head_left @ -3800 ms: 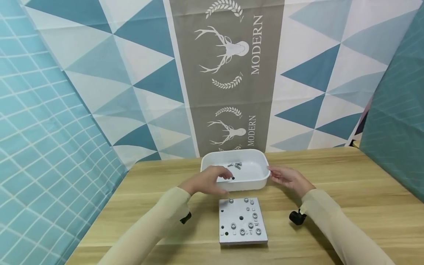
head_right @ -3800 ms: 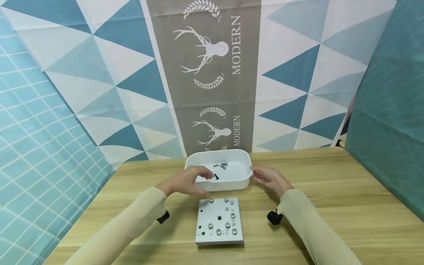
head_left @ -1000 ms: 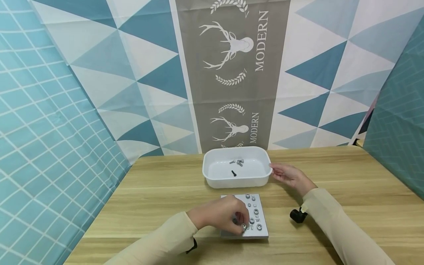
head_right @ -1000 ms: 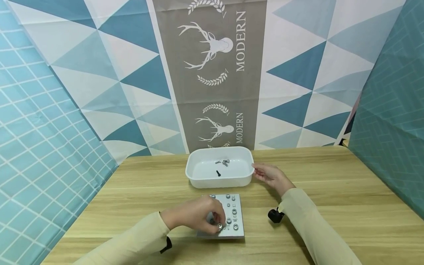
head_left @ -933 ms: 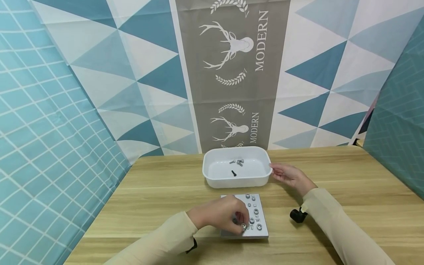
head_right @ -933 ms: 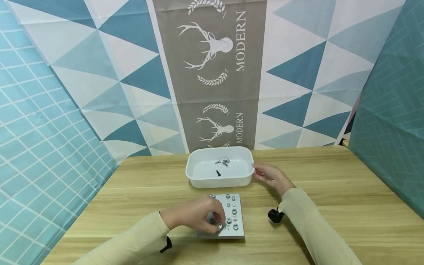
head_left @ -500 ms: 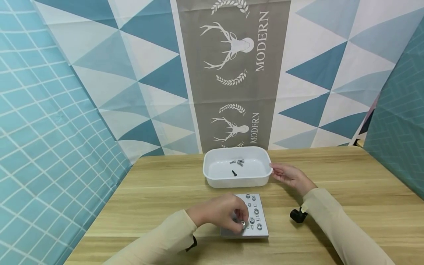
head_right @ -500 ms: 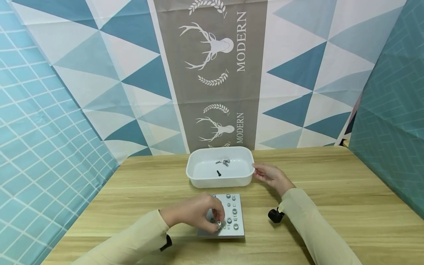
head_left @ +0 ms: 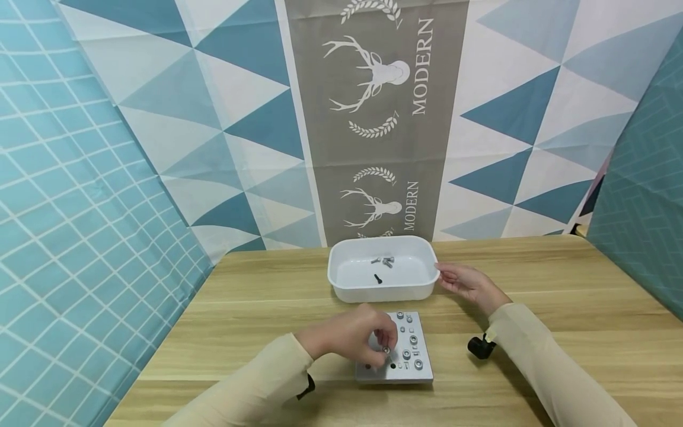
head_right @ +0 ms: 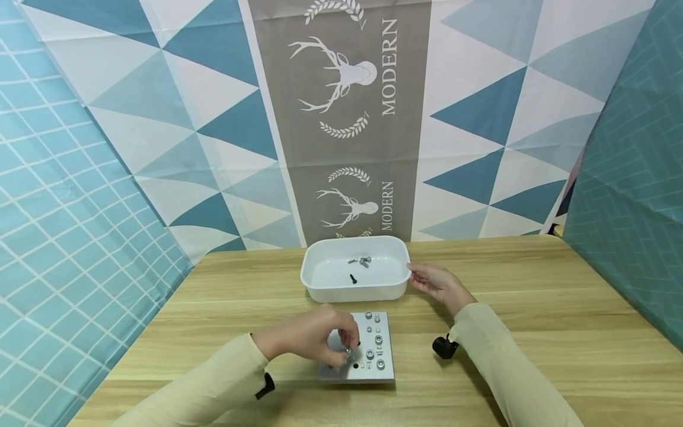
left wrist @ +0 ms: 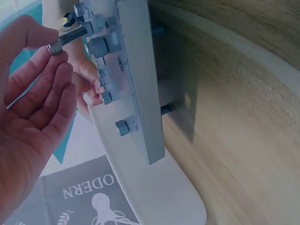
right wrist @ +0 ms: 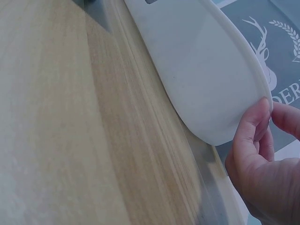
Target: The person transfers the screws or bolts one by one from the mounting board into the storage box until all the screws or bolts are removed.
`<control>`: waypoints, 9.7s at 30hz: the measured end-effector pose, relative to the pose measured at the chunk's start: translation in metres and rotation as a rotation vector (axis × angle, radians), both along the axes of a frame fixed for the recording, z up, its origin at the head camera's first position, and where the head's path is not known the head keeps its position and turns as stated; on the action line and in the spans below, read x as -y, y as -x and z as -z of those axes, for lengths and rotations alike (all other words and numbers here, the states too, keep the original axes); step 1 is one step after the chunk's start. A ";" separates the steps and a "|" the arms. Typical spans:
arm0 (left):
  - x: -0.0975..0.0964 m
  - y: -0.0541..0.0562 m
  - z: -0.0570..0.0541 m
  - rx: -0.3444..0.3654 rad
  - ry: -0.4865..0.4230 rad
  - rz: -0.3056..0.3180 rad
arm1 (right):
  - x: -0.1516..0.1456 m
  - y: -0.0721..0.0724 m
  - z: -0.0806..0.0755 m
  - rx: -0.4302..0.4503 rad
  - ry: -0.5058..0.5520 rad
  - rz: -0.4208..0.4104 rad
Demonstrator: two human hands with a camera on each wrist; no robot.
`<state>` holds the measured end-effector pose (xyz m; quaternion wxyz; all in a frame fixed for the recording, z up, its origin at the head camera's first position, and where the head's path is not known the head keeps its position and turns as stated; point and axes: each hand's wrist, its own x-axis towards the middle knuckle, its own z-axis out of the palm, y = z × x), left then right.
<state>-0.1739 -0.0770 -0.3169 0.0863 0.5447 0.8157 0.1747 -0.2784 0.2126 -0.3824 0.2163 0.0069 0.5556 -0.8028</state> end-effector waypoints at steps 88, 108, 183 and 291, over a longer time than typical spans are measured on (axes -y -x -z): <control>0.023 0.081 -0.053 -0.040 -0.032 -0.234 | -0.001 -0.001 0.000 0.027 0.015 -0.010; 0.025 0.104 -0.061 -0.067 -0.029 -0.304 | 0.000 -0.002 -0.001 0.046 0.037 0.011; -0.005 0.193 -0.023 0.036 0.172 -0.624 | 0.002 -0.002 0.007 -0.020 -0.030 0.010; -0.031 0.045 0.009 -0.050 0.155 0.045 | -0.003 0.003 -0.009 -0.030 -0.204 -0.029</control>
